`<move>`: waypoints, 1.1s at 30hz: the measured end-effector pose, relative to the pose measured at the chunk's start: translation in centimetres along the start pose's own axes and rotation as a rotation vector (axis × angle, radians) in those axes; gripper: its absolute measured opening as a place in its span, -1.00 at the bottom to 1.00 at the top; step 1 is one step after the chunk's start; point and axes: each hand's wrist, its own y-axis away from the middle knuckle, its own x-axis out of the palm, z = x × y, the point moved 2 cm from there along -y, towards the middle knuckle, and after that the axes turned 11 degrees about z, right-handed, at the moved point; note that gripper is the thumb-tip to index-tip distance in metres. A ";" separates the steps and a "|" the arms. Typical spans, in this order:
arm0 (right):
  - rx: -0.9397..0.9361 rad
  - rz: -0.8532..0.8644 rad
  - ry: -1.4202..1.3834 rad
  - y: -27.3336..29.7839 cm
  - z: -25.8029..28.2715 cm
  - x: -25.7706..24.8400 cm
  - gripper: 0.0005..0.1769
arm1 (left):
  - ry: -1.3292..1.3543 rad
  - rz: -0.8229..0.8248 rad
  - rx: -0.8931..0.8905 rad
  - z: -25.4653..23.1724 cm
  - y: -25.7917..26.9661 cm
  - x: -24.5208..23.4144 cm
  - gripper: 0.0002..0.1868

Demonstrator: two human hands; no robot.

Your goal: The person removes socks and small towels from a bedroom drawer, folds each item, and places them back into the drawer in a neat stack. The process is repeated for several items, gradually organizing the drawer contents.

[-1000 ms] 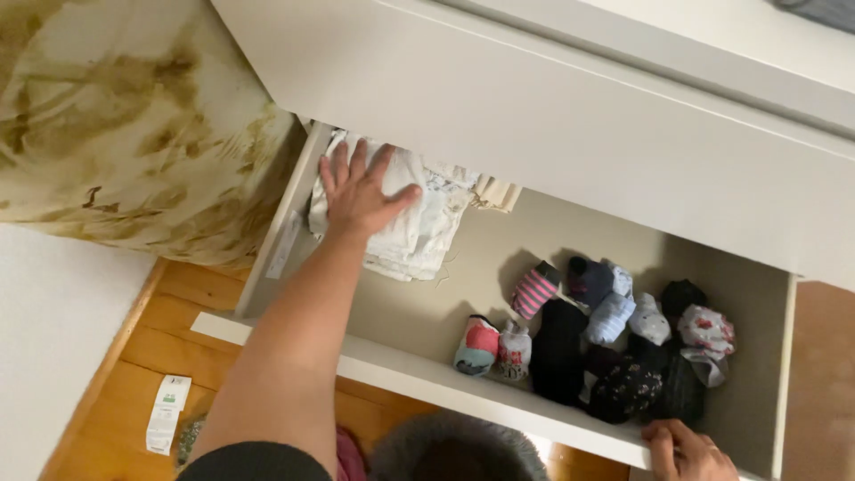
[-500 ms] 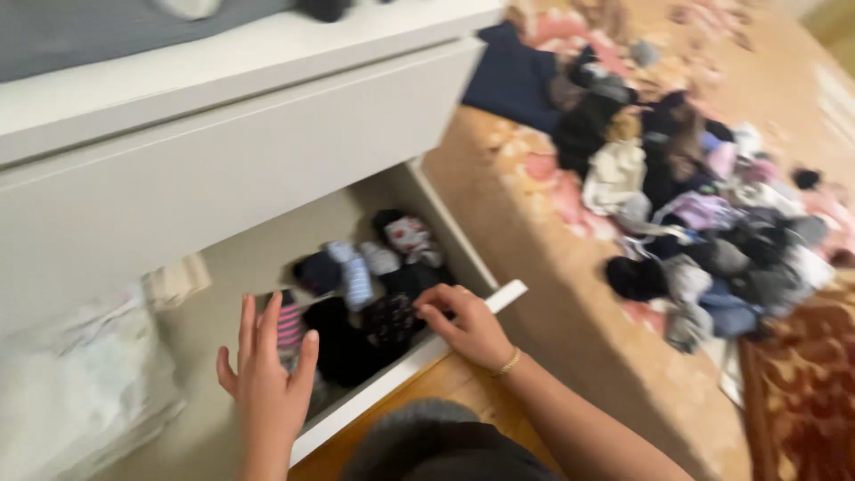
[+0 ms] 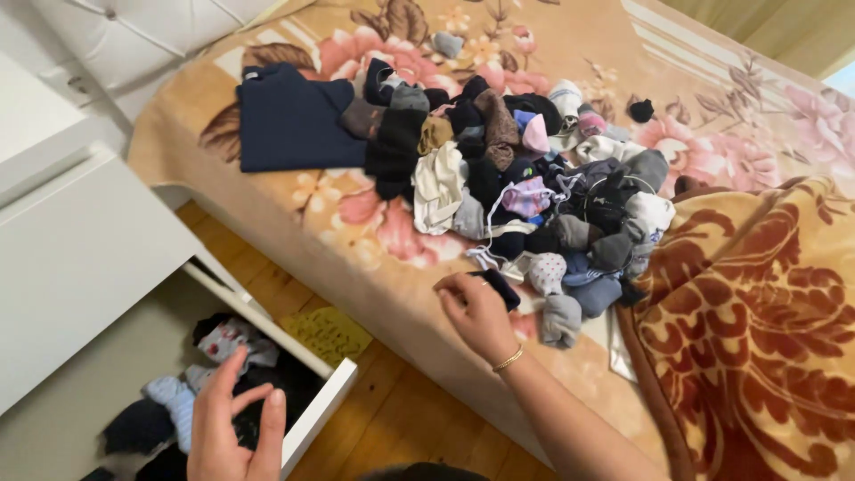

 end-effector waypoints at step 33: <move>-0.121 0.328 -1.050 -1.2 4.4 -3.9 -0.64 | 0.632 0.401 -0.380 -1.8 -0.5 10.3 -0.14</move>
